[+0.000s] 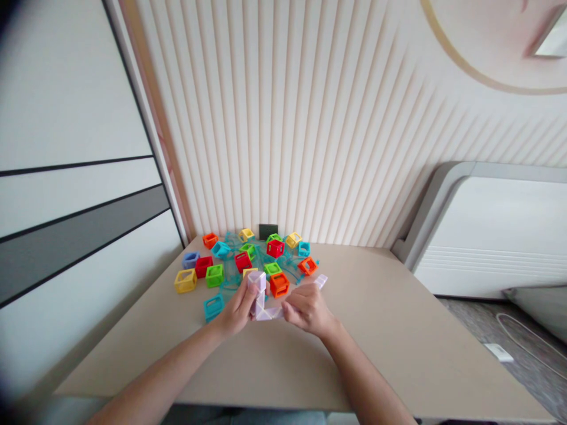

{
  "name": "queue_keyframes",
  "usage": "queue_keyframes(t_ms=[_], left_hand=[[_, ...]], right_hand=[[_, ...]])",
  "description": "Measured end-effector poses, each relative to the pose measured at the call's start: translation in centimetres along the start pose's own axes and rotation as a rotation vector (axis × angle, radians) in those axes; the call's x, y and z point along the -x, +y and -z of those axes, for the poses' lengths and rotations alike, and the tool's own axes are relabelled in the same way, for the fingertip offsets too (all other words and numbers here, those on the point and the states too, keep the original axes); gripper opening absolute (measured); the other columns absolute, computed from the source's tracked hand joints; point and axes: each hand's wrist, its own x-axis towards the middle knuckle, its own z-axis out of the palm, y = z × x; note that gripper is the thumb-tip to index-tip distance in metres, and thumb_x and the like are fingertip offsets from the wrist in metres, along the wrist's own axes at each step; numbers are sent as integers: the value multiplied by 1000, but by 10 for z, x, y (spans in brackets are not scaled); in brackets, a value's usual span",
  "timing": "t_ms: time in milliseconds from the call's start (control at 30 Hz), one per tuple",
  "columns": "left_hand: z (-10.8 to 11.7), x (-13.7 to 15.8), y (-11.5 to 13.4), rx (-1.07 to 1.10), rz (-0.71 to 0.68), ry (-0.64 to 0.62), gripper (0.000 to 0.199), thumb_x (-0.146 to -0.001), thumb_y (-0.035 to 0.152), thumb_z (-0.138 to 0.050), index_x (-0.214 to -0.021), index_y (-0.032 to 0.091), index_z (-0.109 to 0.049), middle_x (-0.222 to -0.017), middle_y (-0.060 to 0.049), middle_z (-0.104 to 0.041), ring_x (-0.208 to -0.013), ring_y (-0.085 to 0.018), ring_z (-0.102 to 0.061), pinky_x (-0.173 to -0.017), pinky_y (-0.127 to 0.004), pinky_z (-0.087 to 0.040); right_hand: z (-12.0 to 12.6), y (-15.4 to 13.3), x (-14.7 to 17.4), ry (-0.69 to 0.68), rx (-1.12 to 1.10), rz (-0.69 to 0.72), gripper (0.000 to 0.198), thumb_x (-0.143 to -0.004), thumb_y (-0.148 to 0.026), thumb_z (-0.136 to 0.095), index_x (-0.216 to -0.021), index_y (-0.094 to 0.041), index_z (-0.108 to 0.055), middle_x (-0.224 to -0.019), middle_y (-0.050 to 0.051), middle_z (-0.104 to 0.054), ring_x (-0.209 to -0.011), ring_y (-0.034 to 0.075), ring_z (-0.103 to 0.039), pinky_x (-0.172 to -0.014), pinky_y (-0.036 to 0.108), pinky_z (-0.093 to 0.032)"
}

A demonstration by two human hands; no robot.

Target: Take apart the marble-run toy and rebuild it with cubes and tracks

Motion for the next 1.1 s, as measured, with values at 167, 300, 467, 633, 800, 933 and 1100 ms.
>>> queue_keyframes(t_ms=[167, 300, 467, 633, 800, 933, 1100], left_hand=[[1, 0, 1, 120, -177, -59, 44, -98, 64, -39, -109, 22, -49, -82, 1, -58, -50, -7, -49, -41, -17, -39], [2, 0, 2, 6, -422, -86, 38, -102, 53, -40, -121, 22, -48, -113, -11, -64, -73, -14, -64, -66, -29, -56], [5, -1, -4, -180, -693, -80, 30, -103, 44, -41, -125, 24, -44, -124, -13, -61, -120, -28, -57, -103, -49, -45], [14, -4, -3, -374, -765, -105, 27, -102, 36, -46, -127, 27, -48, -122, -13, -63, -119, -27, -59, -101, -47, -47], [23, -7, 2, -558, -783, -100, 35, -101, 23, -50, -136, 28, -47, -128, -14, -61, -120, -24, -61, -99, -42, -51], [21, -9, 5, -851, -757, -266, 31, -100, 24, -52, -130, 29, -57, -121, -12, -67, -108, -24, -66, -89, -37, -54], [17, -8, 6, -839, -660, -232, 29, -100, 30, -51, -128, 24, -56, -116, -11, -70, -106, -24, -68, -90, -36, -54]], right_hand=[[4, 2, -2, 60, -144, -133, 53, -106, -36, -35, -55, -21, -42, -47, -4, -39, -45, 10, -34, -51, 28, -24], [12, 6, -3, 47, -247, -227, 58, -105, -45, -36, -54, -20, -46, -44, -3, -39, -42, 9, -33, -48, 27, -25], [22, 11, -2, -38, -327, -343, 64, -102, -56, -33, -51, -20, -45, -44, -2, -40, -43, 10, -34, -46, 26, -26], [33, 17, 0, -166, -248, -459, 61, -102, -54, -34, -53, -20, -42, -51, -3, -39, -47, 9, -33, -49, 26, -27], [38, 18, -2, -257, -46, -466, 62, -104, -51, -30, -52, -20, -43, -49, -3, -39, -46, 9, -30, -50, 27, -26], [32, 17, -7, -406, 119, -409, 62, -105, -47, -33, -55, -19, -57, -52, 1, -53, -47, 11, -40, -52, 29, -26], [31, 15, -21, -431, 99, -446, 60, -104, -50, -37, -59, -19, -61, -53, 1, -57, -48, 11, -44, -49, 27, -25]])
